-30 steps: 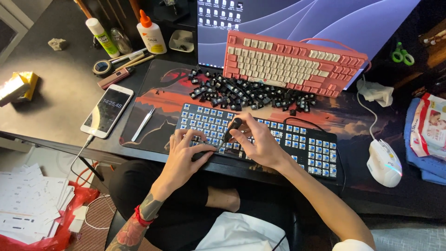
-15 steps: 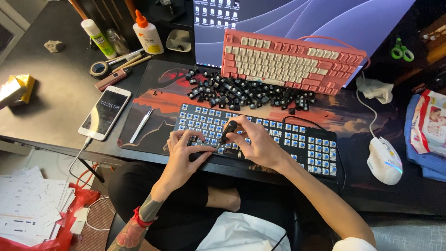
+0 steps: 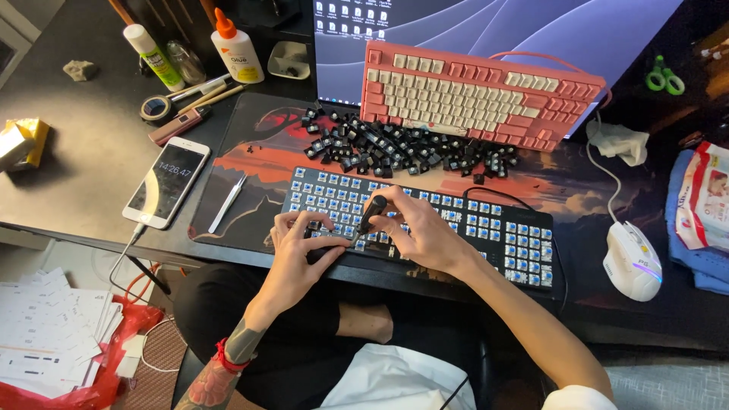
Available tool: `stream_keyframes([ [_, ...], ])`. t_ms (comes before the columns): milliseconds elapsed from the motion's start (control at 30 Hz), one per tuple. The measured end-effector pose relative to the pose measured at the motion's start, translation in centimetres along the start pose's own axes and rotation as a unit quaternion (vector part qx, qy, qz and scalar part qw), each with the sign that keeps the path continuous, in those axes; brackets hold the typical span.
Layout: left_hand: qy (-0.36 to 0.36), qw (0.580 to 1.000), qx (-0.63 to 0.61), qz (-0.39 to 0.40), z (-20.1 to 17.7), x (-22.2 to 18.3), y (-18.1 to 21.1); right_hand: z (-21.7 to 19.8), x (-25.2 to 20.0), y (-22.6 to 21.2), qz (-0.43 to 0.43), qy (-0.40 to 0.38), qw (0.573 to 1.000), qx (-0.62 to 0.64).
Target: Removing keycaps and manipulating switches on a mechanical keyboard using tools.
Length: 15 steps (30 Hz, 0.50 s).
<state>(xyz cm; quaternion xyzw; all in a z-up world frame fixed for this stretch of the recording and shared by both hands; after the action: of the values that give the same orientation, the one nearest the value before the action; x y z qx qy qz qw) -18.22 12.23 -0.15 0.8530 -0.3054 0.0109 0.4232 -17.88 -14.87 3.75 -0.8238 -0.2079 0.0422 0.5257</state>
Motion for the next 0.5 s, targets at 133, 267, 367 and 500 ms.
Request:
stream_keyframes([
  [133, -0.004, 1.000, -0.001, -0.003, -0.1, -0.2, 0.2, -0.6, 0.9, -3.2, -0.003, -0.005, 1.000, -0.010],
  [267, 0.019, 0.997, 0.069, 0.025, 0.5, -0.5, -0.3, -1.2, 1.9, -6.5, -0.030, -0.094, 0.992, -0.076],
  [367, 0.021, 0.995, 0.097, 0.032, 1.0, -0.7, -1.3, -0.6, 2.8, -7.3, -0.041, -0.170, 0.972, -0.158],
  [500, 0.010, 0.995, 0.103, 0.008, 1.5, -1.2, -2.3, 0.2, 3.5, -7.7, -0.068, -0.178, 0.961, -0.200],
])
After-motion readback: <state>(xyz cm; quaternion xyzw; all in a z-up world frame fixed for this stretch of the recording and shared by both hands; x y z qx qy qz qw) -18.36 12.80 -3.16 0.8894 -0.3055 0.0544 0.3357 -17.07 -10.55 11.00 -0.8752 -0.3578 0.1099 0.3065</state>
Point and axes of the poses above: each hand's wrist, its own x-axis towards the middle knuckle, its own z-axis out of the palm, y = z × x, the point moved 3 cm from there along x, towards the middle knuckle, and after that the axes turned 7 degrees about z, right-handed, at the moved point
